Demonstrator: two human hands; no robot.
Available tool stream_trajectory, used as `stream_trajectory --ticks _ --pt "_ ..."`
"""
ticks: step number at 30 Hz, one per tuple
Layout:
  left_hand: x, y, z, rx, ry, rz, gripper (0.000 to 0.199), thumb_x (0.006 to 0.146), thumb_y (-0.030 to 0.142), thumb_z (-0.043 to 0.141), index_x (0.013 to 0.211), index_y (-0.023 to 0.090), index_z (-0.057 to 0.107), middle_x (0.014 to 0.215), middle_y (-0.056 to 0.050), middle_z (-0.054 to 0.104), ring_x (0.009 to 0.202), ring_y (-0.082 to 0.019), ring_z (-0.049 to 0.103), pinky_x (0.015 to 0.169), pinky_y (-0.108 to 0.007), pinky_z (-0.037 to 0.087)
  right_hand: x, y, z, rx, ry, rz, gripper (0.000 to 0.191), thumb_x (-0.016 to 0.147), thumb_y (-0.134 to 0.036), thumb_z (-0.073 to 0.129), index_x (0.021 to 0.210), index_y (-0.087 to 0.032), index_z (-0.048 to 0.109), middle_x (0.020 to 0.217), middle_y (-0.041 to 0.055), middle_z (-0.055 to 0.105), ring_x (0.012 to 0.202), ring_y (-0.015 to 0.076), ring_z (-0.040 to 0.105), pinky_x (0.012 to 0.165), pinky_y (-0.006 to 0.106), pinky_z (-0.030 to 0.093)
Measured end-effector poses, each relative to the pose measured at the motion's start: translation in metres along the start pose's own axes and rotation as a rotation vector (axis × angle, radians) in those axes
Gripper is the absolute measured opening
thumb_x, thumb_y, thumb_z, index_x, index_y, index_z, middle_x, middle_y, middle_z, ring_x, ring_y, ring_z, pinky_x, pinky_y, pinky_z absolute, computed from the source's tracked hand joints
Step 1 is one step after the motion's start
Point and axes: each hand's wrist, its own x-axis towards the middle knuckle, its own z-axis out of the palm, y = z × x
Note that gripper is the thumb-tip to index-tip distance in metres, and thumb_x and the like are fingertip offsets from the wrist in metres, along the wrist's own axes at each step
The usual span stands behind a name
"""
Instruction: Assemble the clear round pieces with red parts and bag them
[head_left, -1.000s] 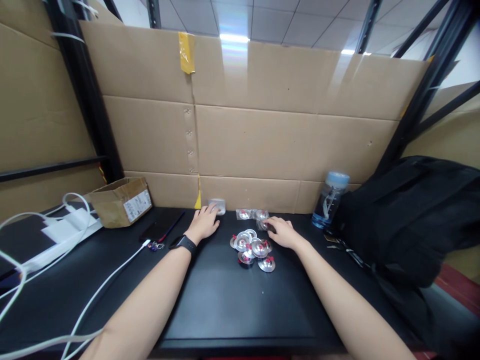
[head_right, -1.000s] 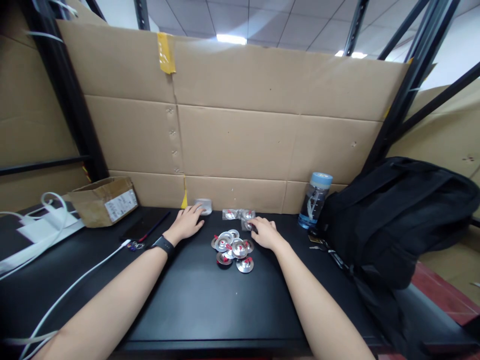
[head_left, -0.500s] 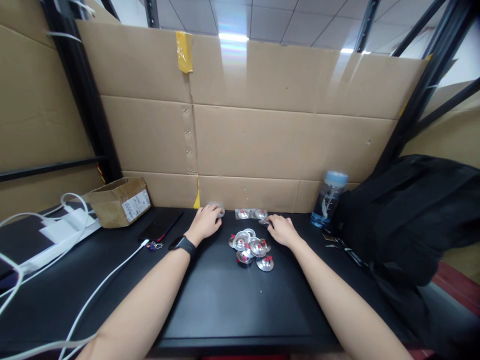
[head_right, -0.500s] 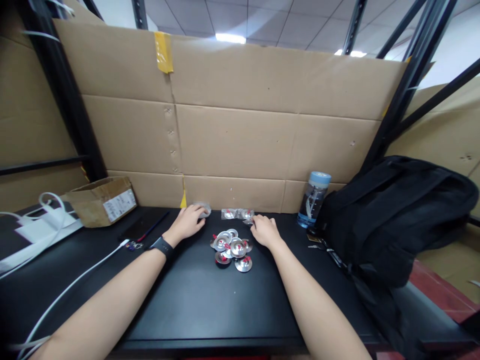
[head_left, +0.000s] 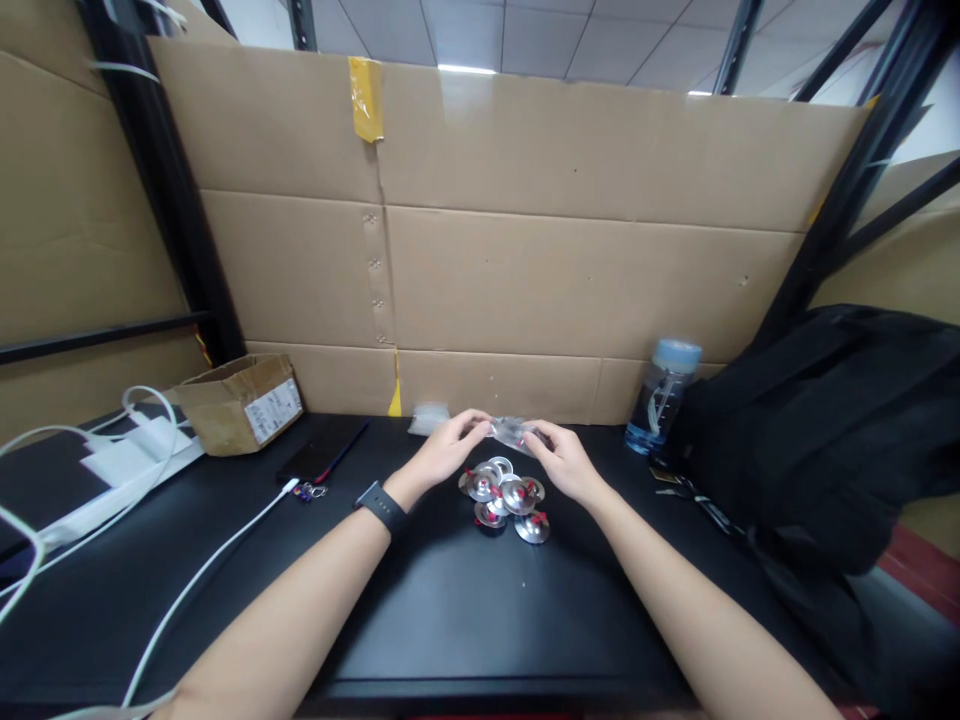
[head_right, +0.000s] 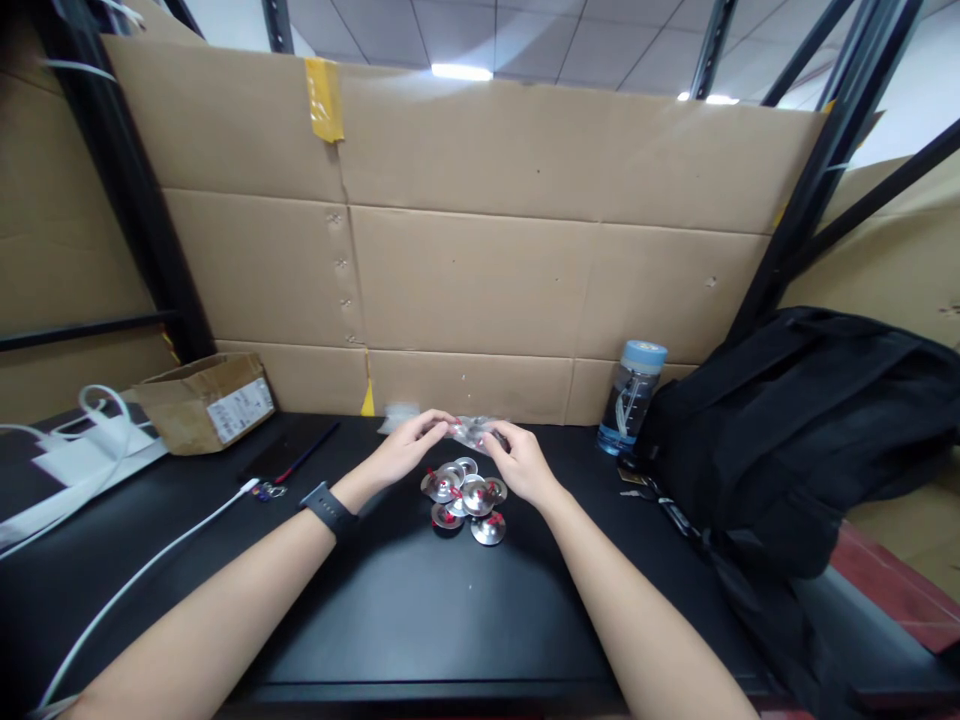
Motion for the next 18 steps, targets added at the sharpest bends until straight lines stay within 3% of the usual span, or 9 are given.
stream_trajectory --ticks 2,6,10,14,18 --pt "-0.001 0.004 0.013 -0.146 -0.044 -0.036 0.039 0.095 0.047 0.056 0.121 0.019 0.061 0.113 -0.009 0.072 0.103 -0.022 0.068 0.090 -0.033 0.052 -0.002 -0.006 0.005 0.081 -0.030 0.032 0.032 0.097 -0.043 0.054 0.109 -0.021 0.074 0.103 0.0073 0.075 0.091 0.0250 0.068 0.084 0.035 0.052" --pt "-0.006 0.000 0.029 -0.210 -0.096 -0.088 0.051 0.085 0.043 0.072 0.127 0.017 0.060 0.105 -0.010 0.074 0.092 -0.022 0.070 0.082 -0.033 0.054 -0.003 -0.010 0.010 0.213 -0.062 0.084 0.037 0.095 -0.048 0.057 0.107 -0.019 0.076 0.097 0.0070 0.076 0.091 0.0256 0.068 0.082 0.034 0.053" --pt "-0.006 -0.002 0.030 -0.274 -0.120 -0.151 0.056 0.081 0.048 0.075 0.125 0.016 0.061 0.100 -0.010 0.075 0.090 -0.023 0.071 0.078 -0.031 0.054 -0.002 -0.009 0.009 0.279 -0.081 0.118 0.038 0.093 -0.048 0.060 0.107 -0.017 0.077 0.096 0.0073 0.076 0.088 0.0253 0.069 0.081 0.035 0.052" --pt "-0.003 -0.001 0.028 -0.420 -0.081 -0.293 0.052 0.092 0.060 0.054 0.115 0.014 0.065 0.092 -0.010 0.075 0.080 -0.021 0.070 0.068 -0.028 0.053 -0.002 -0.006 0.009 0.278 -0.103 0.155 0.038 0.091 -0.049 0.062 0.107 -0.018 0.078 0.097 0.0078 0.077 0.091 0.0272 0.069 0.085 0.038 0.052" --pt "-0.005 -0.002 0.027 -0.414 -0.165 -0.371 0.056 0.078 0.048 0.075 0.122 0.017 0.060 0.086 -0.006 0.073 0.056 -0.013 0.061 0.050 -0.022 0.044 -0.002 -0.002 0.010 0.255 -0.100 0.177 0.042 0.091 -0.053 0.059 0.096 -0.017 0.080 0.087 0.0068 0.076 0.082 0.0261 0.067 0.079 0.036 0.052"
